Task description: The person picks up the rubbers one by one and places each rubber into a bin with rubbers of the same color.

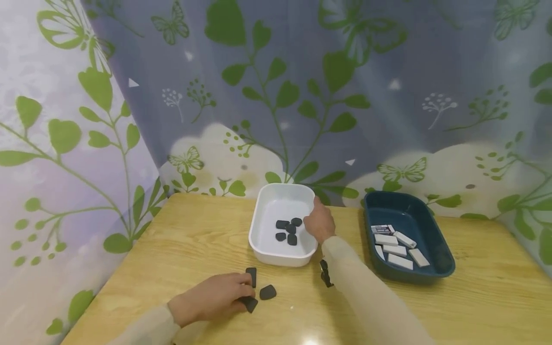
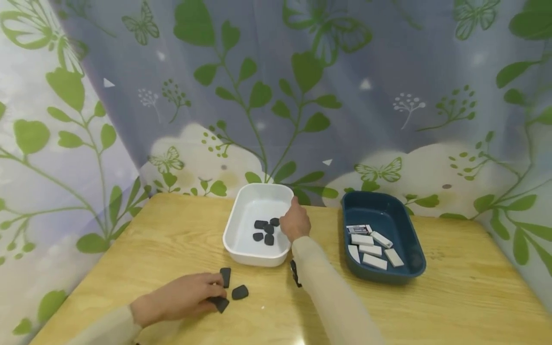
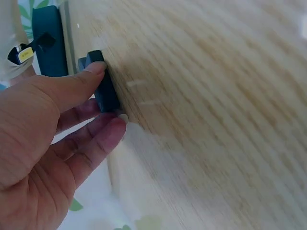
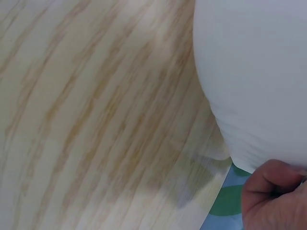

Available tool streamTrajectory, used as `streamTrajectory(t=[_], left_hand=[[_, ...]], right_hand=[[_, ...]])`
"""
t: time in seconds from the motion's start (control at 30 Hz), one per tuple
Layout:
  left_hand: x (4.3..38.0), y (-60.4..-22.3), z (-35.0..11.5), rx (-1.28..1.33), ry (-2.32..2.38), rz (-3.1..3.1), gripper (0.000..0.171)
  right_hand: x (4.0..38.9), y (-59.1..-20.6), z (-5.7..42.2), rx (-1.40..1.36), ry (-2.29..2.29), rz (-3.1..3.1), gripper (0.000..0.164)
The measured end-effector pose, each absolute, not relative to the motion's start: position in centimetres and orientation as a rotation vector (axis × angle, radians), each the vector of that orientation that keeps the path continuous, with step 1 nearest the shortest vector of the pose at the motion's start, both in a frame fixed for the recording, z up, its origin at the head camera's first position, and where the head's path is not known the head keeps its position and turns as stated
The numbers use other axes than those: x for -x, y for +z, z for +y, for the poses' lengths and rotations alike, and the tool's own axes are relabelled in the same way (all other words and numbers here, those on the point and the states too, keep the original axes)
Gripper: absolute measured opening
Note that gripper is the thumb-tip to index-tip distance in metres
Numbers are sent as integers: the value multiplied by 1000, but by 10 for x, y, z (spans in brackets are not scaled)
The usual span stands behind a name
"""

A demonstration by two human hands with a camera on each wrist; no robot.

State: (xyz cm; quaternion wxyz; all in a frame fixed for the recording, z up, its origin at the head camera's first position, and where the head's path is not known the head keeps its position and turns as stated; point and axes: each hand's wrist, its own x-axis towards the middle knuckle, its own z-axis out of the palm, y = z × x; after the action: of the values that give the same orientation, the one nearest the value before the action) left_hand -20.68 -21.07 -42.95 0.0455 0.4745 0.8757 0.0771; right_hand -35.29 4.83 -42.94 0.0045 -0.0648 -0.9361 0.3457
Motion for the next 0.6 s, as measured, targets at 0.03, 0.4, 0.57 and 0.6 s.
streamTrajectory(t=[0.03,0.4,0.57,0.6], left_hand=[[208,-430,-210,-1448,223,2668,16],[228,-406,-211,-1425,566,2683,20],[264,-376,-196,-1461,583,2814,21],[273,-372,-192,-1461,569,2842,21]], right_hand=[[354,-429,49,203,1081,-2928,73],[354,-427,47,207,1069,-2912,74],[353,-428,48,200,1077,-2906,74],[352,-428,49,201,1081,-2902,74]])
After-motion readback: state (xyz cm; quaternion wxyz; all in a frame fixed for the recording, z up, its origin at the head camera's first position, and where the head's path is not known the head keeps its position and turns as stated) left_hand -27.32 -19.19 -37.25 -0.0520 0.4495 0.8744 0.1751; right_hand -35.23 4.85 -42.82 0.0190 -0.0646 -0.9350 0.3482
